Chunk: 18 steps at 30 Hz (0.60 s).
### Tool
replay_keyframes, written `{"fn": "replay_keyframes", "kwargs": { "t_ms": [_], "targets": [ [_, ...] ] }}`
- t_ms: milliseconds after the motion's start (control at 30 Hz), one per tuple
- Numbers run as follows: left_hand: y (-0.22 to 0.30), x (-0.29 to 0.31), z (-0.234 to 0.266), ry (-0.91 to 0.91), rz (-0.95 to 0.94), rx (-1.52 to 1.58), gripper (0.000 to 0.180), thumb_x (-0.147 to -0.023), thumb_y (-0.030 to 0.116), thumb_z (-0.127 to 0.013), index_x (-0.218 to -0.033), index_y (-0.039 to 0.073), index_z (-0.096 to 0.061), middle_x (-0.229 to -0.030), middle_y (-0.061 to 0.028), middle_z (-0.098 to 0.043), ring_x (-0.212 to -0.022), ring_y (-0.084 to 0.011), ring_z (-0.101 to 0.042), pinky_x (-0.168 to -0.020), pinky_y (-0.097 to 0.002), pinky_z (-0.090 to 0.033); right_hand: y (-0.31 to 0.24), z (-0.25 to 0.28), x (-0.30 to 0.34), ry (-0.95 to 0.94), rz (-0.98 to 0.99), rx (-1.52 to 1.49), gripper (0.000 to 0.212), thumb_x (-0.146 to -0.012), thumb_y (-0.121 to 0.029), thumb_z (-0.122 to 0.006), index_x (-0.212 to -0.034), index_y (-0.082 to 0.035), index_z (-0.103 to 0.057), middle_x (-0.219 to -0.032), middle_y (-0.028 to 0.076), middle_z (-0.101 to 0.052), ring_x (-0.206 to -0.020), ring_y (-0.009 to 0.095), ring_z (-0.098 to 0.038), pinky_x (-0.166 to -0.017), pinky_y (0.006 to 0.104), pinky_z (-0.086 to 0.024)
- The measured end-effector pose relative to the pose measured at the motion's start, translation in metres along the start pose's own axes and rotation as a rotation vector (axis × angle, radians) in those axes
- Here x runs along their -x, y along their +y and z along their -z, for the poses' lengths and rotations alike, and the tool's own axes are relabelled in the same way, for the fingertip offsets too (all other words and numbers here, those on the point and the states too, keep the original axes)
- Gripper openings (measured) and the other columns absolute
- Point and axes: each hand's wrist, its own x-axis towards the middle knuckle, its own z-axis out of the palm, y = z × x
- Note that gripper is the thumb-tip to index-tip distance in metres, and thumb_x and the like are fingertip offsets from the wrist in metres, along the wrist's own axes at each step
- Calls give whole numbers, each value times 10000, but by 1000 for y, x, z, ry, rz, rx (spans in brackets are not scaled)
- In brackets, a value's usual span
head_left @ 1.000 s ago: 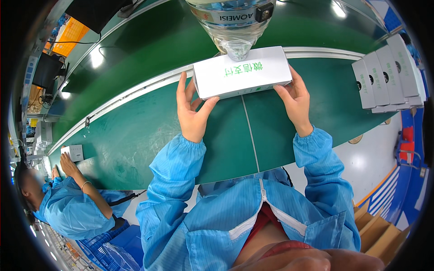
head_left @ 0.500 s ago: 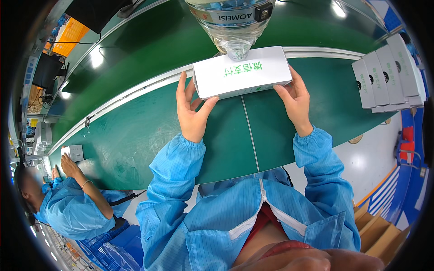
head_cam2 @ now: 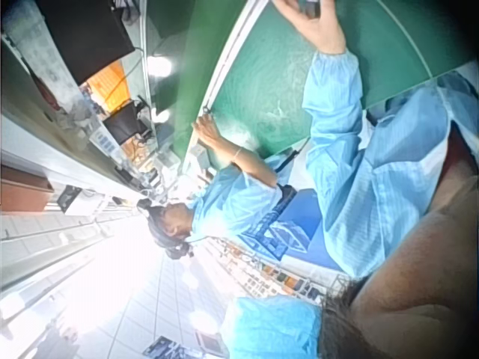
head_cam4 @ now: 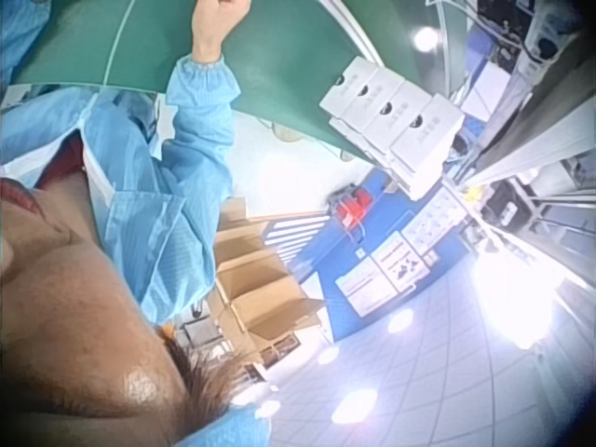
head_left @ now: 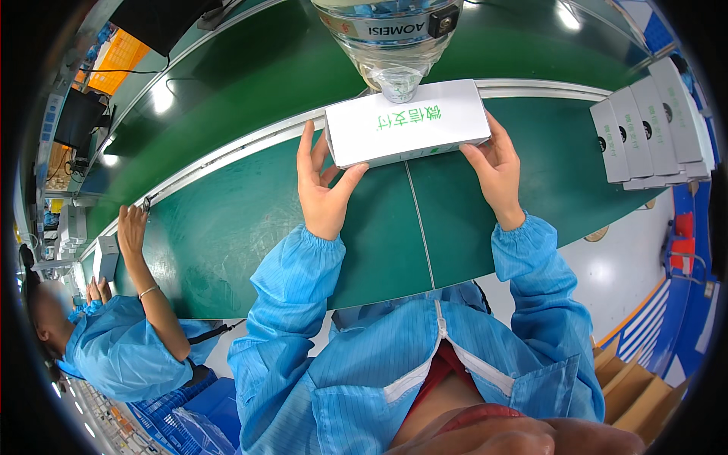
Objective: Inspecting and processing white equipment boxes on an electronics factory assembly line.
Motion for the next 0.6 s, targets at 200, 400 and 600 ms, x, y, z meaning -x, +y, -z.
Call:
{"fn": "replay_keyframes", "kwargs": {
  "t_ms": [200,400,600],
  "targets": [
    [0,0,-1,0,3,-1,868,-799,-60,-649,-1520,55,-180,-1374,-222,-491,-1203,-261,-549,-984,-355,-469,2,0,0,5,0,-4,607,-853,-40,-689,-1407,-11,-445,-1377,120,-503,-1242,218,-510,-973,335,-459],
    [-1,-1,0,1,1,-11,863,-803,-55,-650,-1518,49,-178,-1371,-219,-494,-1199,-257,-551,-980,-354,-471,1,0,-1,4,-1,-7,604,-853,-48,-692,-1405,-13,-448,-1374,119,-506,-1246,221,-508,-983,339,-456],
    [-1,-1,0,0,3,-15,862,-803,-52,-651,-1518,49,-179,-1365,-216,-499,-1197,-255,-552,-980,-353,-471,0,0,-1,5,-4,3,599,-855,-56,-693,-1402,-14,-452,-1372,118,-508,-1244,221,-509,-983,341,-456]
  ]
}}
